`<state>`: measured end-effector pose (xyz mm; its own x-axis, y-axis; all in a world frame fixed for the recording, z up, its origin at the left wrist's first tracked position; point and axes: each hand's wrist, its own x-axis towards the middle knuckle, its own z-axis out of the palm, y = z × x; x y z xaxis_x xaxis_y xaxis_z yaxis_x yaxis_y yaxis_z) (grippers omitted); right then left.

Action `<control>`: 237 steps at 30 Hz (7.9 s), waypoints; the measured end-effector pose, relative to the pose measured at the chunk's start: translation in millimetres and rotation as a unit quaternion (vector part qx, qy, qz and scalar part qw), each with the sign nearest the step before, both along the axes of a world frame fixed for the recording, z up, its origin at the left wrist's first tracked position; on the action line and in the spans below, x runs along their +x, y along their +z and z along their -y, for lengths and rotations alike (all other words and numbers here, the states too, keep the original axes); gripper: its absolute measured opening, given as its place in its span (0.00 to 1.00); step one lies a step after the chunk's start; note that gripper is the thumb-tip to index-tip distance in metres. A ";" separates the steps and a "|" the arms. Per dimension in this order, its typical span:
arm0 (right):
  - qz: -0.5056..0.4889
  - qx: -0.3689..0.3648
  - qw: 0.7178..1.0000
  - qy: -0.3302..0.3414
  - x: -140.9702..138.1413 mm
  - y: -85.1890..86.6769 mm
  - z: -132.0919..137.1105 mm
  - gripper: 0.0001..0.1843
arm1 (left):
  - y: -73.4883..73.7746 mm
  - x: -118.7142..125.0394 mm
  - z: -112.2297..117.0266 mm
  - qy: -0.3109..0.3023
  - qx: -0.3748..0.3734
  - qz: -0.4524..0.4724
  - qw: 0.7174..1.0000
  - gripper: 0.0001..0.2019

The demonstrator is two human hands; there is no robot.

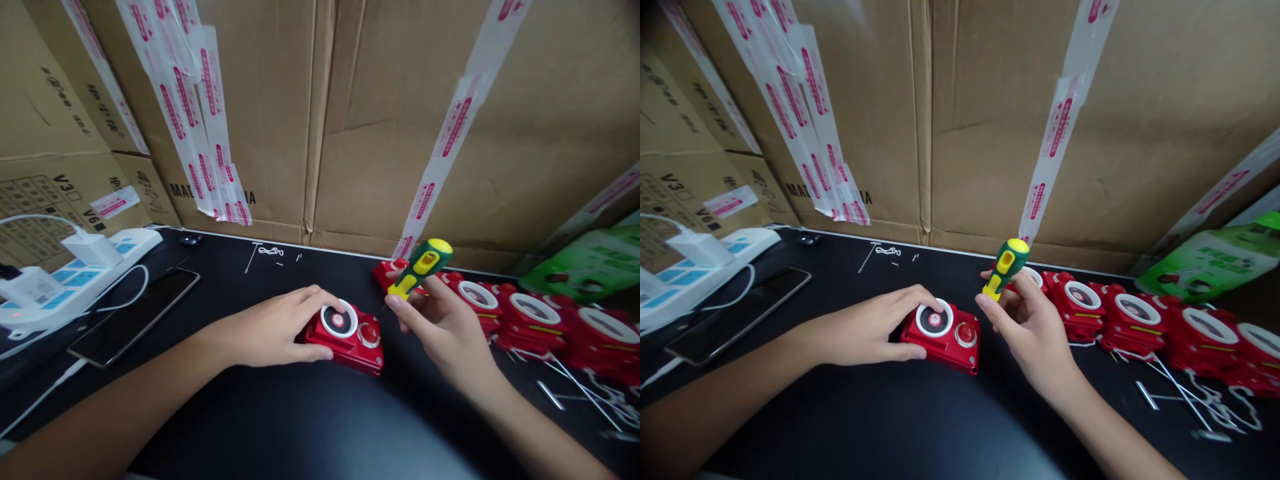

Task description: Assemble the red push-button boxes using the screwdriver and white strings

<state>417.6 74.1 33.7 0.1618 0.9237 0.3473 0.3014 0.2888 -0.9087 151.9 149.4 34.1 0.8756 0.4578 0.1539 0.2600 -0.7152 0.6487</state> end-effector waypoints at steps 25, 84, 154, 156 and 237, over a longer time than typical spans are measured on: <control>-0.034 -0.033 0.999 0.017 4.1 -8.9 -4.9 0.20 | -0.6 -0.5 -4.1 0.000 0.002 0.008 1.000 0.29; -0.196 -0.059 0.964 0.170 1.2 -22.1 -6.1 0.14 | 3.6 -1.9 -2.4 0.021 -0.028 -0.041 0.999 0.27; -0.146 -0.015 0.971 0.187 7.3 -14.2 -10.9 0.15 | 4.5 -3.3 -2.5 0.029 0.000 -0.069 0.997 0.28; -0.152 -0.013 0.970 0.188 7.5 -14.8 -11.1 0.15 | 5.1 -3.1 -2.0 0.027 0.001 -0.070 0.997 0.28; -0.110 -0.034 0.978 0.174 15.1 -0.2 -8.1 0.25 | 40.0 79.3 -21.7 -0.044 -0.011 -0.111 0.993 0.05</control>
